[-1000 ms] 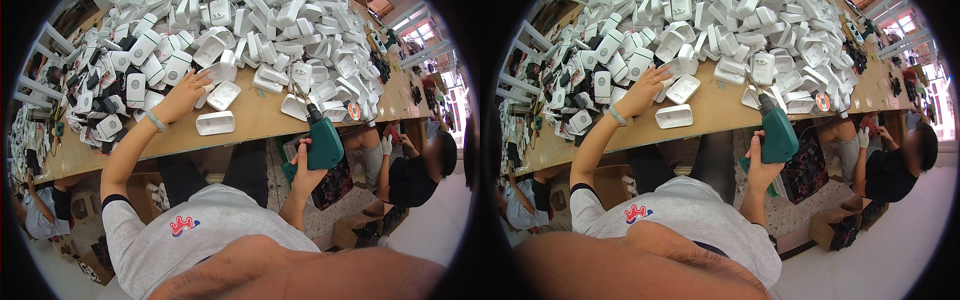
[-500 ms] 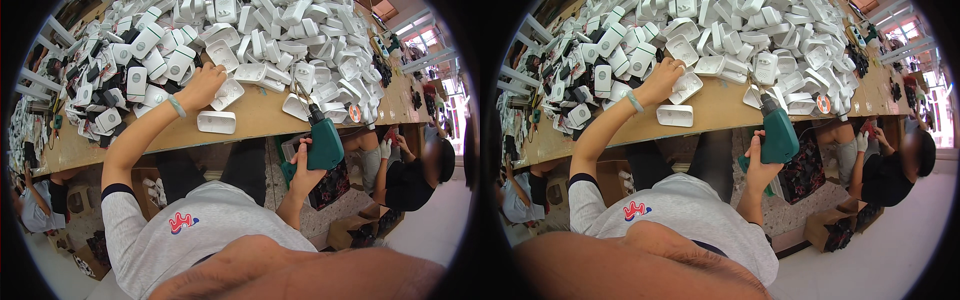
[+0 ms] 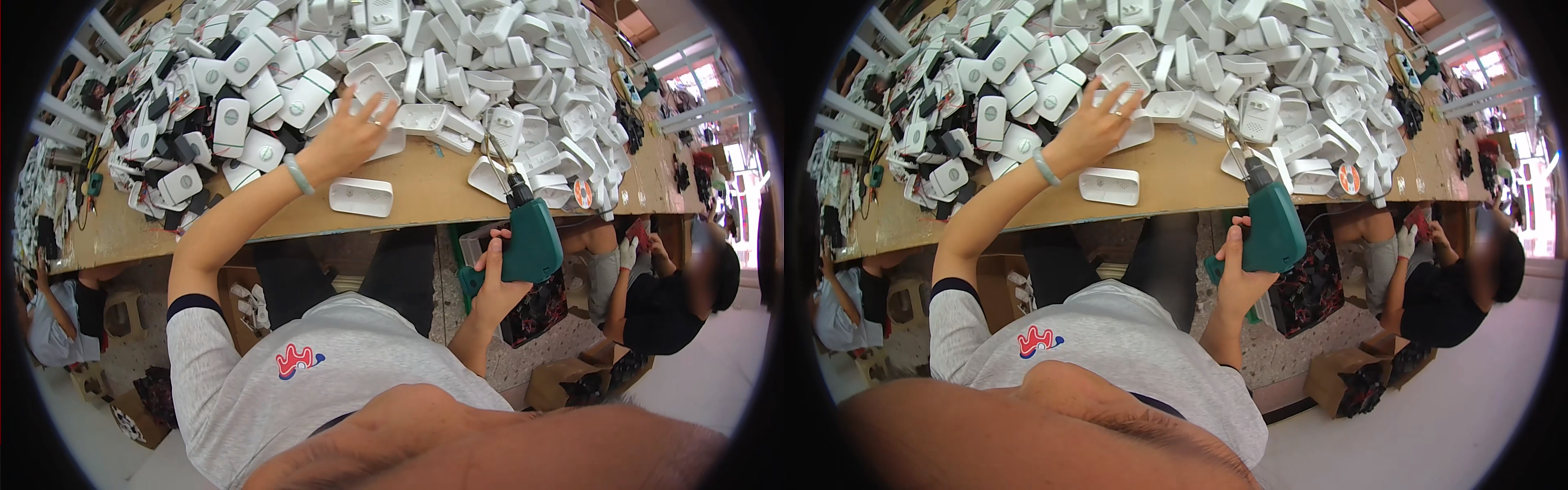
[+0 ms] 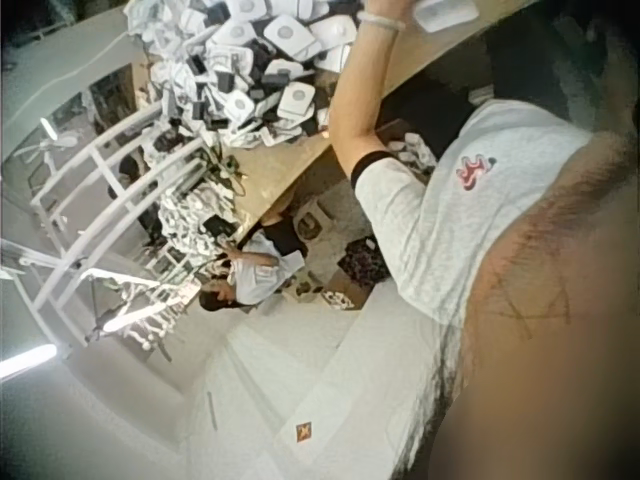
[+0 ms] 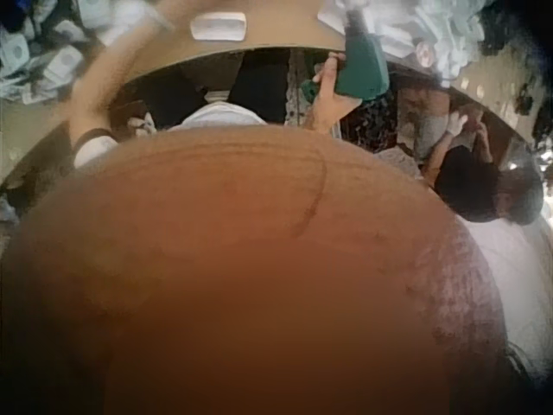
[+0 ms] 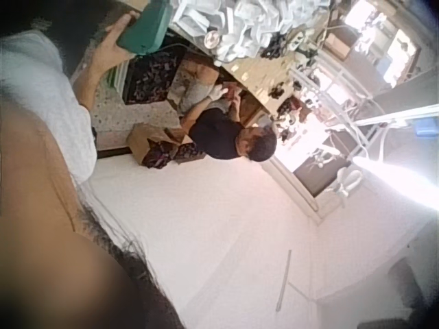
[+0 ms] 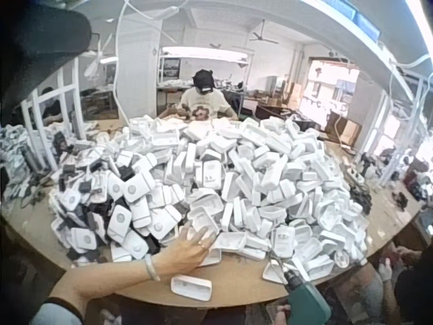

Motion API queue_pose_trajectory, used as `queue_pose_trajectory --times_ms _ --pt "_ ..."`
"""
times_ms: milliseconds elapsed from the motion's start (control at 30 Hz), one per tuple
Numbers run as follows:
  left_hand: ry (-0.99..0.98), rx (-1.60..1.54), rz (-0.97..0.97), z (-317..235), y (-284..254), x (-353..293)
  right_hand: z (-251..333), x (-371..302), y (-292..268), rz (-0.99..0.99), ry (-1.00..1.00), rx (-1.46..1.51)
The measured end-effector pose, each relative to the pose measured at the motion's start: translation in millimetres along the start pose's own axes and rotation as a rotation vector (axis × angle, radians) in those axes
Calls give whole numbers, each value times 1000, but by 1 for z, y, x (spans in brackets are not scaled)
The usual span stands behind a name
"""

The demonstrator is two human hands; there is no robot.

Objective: Assemble electronic components into plastic housings using a soldering tool at a workbench.

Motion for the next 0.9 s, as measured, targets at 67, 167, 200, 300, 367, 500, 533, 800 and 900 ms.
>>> queue_pose_trajectory --times_ms 67,167,200,300,367,500,533,800,900 --pt "14 21 24 -9 -1 11 3 -1 1 -12 -11 25" --pt "40 -23 21 -19 -3 4 3 -3 4 -14 -8 49" --pt "49 -67 59 -22 -2 0 2 -3 4 -7 -7 45" --pt "-40 -229 12 -7 2 -11 -3 -1 5 -5 -6 37" --pt "-53 -318 17 0 -1 -14 -6 -2 1 -3 -25 -6" --pt "-144 -393 -140 15 -36 -31 -6 -3 0 4 -58 -15" --pt "-249 -381 -230 14 -44 -44 -6 -4 0 11 -52 -17" --pt "-1437 49 -492 -14 -118 -274 -3 -3 12 64 -16 -42" --pt "-1613 366 -546 -52 -131 -316 -5 -6 23 111 -36 -21"
Point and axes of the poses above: each hand's wrist, its own x-axis towards the middle knuckle, its own y-axis out of the palm, z = x × y, the point moved 1 cm from there along x, towards the middle knuckle, and after that the axes turned 12 degrees about y, right-handed, at the moved point
